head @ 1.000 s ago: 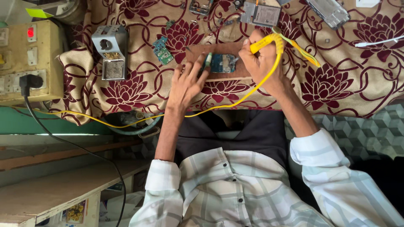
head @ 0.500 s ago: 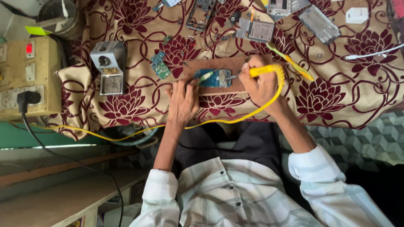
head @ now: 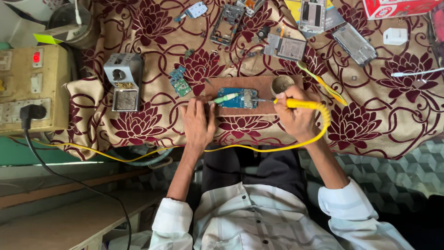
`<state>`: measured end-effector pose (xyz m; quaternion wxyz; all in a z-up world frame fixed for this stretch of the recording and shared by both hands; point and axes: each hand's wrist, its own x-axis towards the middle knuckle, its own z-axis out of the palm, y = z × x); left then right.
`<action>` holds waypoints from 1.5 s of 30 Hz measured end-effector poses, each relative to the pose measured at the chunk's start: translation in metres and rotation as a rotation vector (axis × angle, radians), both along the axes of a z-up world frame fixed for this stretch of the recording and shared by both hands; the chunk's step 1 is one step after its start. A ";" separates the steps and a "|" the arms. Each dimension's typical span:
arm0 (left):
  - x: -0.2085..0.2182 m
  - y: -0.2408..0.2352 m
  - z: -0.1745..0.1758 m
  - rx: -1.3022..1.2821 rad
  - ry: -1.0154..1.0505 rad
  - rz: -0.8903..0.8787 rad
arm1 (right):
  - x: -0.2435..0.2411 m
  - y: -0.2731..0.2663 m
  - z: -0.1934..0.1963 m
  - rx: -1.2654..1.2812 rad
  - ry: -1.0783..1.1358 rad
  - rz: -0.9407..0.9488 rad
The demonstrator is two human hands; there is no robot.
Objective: The person solders a small blue circuit board using a soldering iron and solder wire. They repeatedly apply heat and solder to various points on the board while holding it steady with the other hand.
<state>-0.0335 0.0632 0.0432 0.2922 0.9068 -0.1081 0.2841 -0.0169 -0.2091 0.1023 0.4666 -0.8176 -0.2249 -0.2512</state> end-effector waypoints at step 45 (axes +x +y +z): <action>0.006 0.019 0.020 -0.186 0.292 -0.380 | -0.015 -0.006 -0.009 0.235 0.173 0.058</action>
